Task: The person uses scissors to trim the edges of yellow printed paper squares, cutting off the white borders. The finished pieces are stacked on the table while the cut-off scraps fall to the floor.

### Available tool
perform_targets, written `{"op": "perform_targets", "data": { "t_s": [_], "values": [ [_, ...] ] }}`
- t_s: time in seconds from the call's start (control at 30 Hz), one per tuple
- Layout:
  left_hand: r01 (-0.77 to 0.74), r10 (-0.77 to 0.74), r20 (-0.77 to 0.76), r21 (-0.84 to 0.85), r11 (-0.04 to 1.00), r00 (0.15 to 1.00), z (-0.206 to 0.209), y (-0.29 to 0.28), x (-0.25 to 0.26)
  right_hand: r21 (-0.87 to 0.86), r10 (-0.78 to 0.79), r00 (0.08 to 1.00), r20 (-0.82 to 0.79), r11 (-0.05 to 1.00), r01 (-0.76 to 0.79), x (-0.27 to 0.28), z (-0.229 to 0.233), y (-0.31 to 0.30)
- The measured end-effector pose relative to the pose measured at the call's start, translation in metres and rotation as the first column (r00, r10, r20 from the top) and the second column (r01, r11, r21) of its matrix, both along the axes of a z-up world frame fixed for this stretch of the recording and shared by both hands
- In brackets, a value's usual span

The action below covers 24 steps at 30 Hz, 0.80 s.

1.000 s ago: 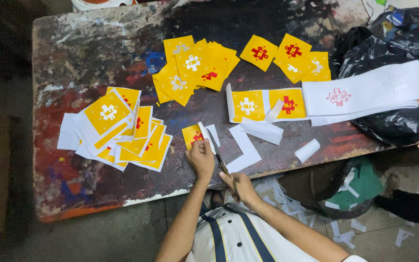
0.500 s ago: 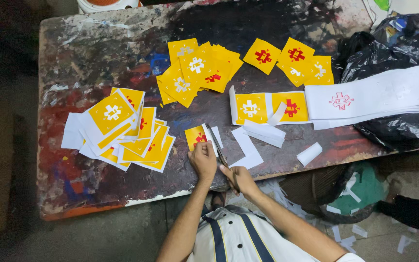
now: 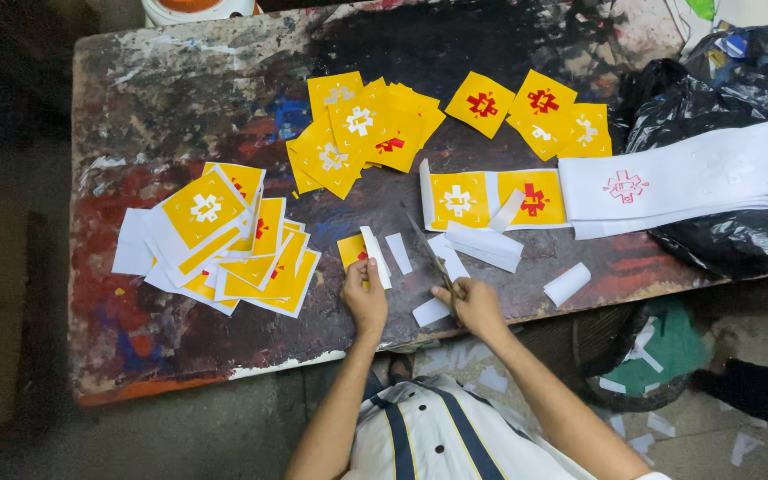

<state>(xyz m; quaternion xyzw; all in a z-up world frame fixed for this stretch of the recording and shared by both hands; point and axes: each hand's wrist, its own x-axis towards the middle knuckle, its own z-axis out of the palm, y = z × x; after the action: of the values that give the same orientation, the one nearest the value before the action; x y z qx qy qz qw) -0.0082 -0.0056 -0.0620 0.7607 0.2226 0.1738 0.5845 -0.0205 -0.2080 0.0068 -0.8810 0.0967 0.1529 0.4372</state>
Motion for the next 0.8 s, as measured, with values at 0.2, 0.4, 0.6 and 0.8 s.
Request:
{"op": "perform_targets", "data": {
  "t_s": [0.2, 0.4, 0.6, 0.8],
  "values": [
    [0.090, -0.032, 0.114, -0.551, 0.829, 0.993, -0.034, 0.039, 0.009, -0.294, 0.139, 0.961, 0.238, 0.954, -0.065, 0.028, 0.001, 0.000],
    [0.132, 0.041, 0.160, -0.913, 0.387, 0.986, -0.052, 0.078, 0.011, -0.427, 0.286, 0.945, 0.159, 0.883, -0.195, 0.046, 0.010, 0.005],
    [0.191, 0.091, 0.215, -0.956, 0.223, 0.972, -0.041, 0.089, 0.005, -0.460, 0.364, 0.928, 0.075, 0.838, -0.291, 0.043, 0.021, 0.010],
    [0.079, -0.051, 0.068, -0.964, 0.255, 0.996, 0.006, 0.099, 0.003, -0.370, 0.353, 0.925, 0.138, 0.885, -0.283, 0.023, 0.048, 0.013]
  ]
}}
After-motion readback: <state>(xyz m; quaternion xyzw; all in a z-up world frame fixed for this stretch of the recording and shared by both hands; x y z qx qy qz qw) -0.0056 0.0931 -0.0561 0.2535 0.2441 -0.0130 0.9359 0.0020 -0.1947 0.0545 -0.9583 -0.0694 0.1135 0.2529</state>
